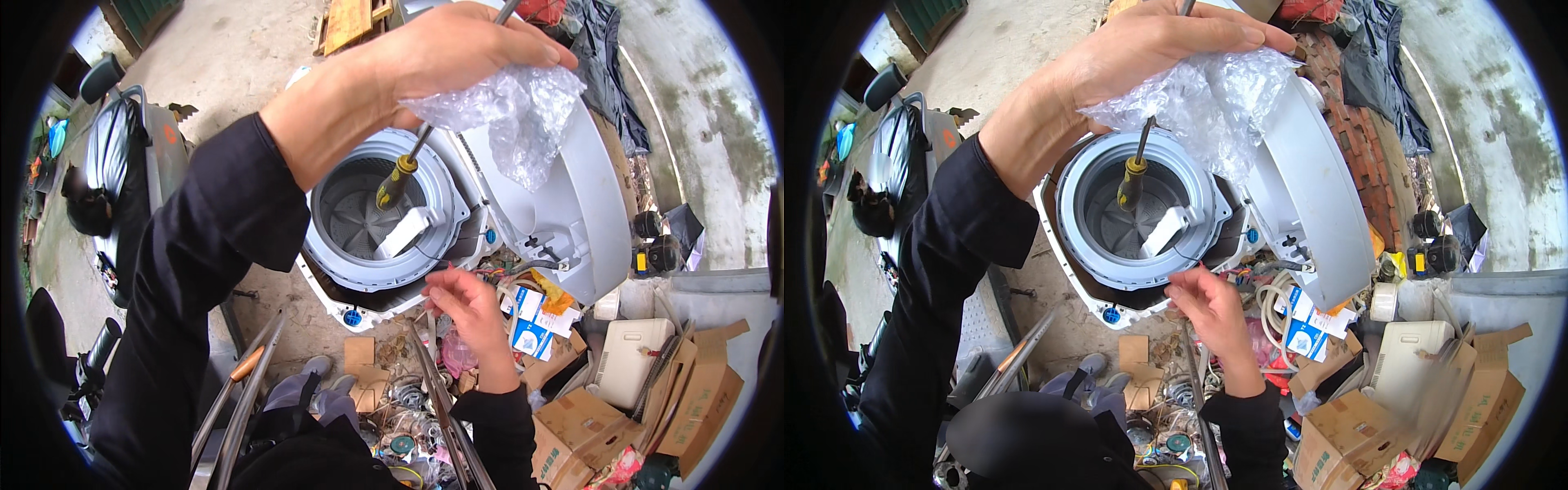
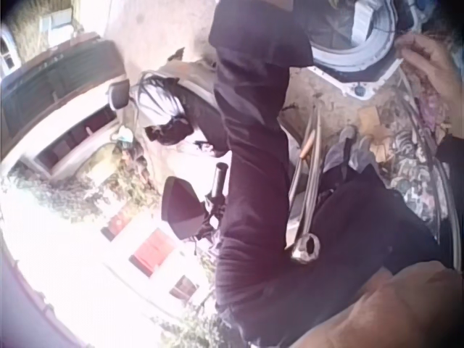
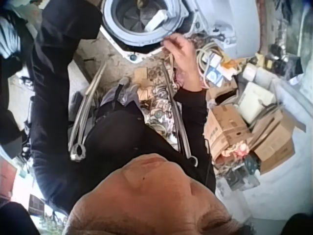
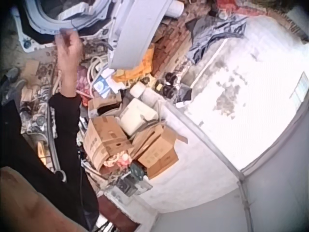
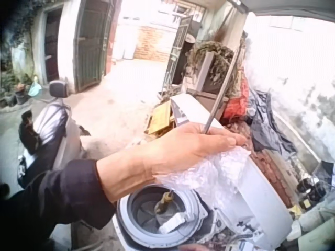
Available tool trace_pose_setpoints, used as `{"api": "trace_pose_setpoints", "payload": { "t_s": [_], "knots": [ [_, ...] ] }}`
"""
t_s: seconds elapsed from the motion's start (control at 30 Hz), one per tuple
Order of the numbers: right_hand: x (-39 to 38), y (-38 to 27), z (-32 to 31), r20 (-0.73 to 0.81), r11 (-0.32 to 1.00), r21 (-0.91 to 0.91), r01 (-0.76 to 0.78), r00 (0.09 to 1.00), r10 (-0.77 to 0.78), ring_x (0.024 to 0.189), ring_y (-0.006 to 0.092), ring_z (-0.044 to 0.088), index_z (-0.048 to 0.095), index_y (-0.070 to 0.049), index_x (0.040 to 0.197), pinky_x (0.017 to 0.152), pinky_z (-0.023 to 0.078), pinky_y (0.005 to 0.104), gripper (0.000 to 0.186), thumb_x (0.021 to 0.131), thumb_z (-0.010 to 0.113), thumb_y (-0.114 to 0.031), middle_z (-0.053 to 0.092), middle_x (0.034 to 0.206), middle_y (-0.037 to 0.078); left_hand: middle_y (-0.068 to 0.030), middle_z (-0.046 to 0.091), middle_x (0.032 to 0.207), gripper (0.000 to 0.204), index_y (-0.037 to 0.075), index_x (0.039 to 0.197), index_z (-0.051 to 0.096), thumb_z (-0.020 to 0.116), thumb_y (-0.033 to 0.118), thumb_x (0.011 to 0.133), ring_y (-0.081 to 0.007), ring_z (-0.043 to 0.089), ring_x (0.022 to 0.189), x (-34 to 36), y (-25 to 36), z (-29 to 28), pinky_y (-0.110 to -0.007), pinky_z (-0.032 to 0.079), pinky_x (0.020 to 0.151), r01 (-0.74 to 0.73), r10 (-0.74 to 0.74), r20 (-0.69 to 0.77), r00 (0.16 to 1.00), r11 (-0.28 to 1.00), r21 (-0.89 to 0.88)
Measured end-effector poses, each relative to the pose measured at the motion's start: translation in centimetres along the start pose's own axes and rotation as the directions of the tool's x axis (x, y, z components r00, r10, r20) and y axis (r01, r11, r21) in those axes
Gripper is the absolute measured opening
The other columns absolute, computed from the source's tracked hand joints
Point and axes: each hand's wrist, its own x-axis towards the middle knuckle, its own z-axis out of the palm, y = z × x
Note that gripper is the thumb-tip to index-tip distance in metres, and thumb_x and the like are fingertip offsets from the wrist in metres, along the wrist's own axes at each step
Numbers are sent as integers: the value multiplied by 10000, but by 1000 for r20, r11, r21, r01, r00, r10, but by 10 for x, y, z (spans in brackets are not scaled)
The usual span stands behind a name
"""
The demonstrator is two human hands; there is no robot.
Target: The person removes the control panel cover from a top-loading washing machine, retrieves a power strip, and connects the machine's wiring to a circuit board. They then use a screwdriver to adjust components inside the machine's drum area.
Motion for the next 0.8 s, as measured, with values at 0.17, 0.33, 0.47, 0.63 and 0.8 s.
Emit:
{"api": "trace_pose_setpoints", "payload": {
  "t_s": [0.17, 0.33, 0.47, 0.63, 0.8],
  "knots": [
    [50, -86, 13, 31, 904, -247, 349, 935, -353, 770, 114, 668, 653, 19, 1099, 695, 525, 259, 216, 922, 678, -102, 705, 866, 70, -104, 664, 1279, 334, -20, 1276, 641, 579, 182, 1018, -158, 607, 1155, 1, -7, -5, -241, 452, 1003, 37, -38, -12, 999, 995, -97],
    [87, -137, 15, -250, 919, -197, 342, 889, -384, 813, 164, 677, 641, 22, 1156, 702, 526, 270, 257, 935, 673, -105, 703, 1025, 117, -96, 738, 1003, 272, 1, 1113, 735, 633, 195, 951, -150, 686, 894, -10, -5, 6, -295, 542, 775, -68, 87, -173, 981, 991, 113],
    [86, -138, 6, -188, 859, -87, 505, 838, -512, 861, 204, 690, 640, 18, 1176, 695, 554, 306, 270, 961, 654, -145, 697, 1038, 139, -105, 729, 1058, 274, 24, 1129, 743, 631, 199, 950, -158, 675, 940, -14, 0, 11, -278, 527, 835, 22, -16, -198, 980, 999, 28],
    [96, -132, 4, -85, 741, -60, 669, 736, -672, 975, 224, 684, 569, 37, 1272, 793, 569, 332, 329, 959, 602, -57, 660, 1173, 132, -110, 716, 1095, 300, 17, 1159, 726, 625, 216, 959, -161, 673, 964, -28, -1, 0, -273, 525, 856, -101, 138, -194, 971, 977, 190],
    [96, -151, 2, -102, 774, -102, 625, 767, -633, 936, 144, 641, 563, 25, 1287, 787, 531, 294, 317, 989, 582, -83, 662, 1149, 104, -117, 709, 1125, 371, 11, 1228, 682, 609, 277, 979, -159, 685, 953, -67, -1, -10, -273, 537, 853, -51, 63, -234, 970, 997, 57]
  ]
}}
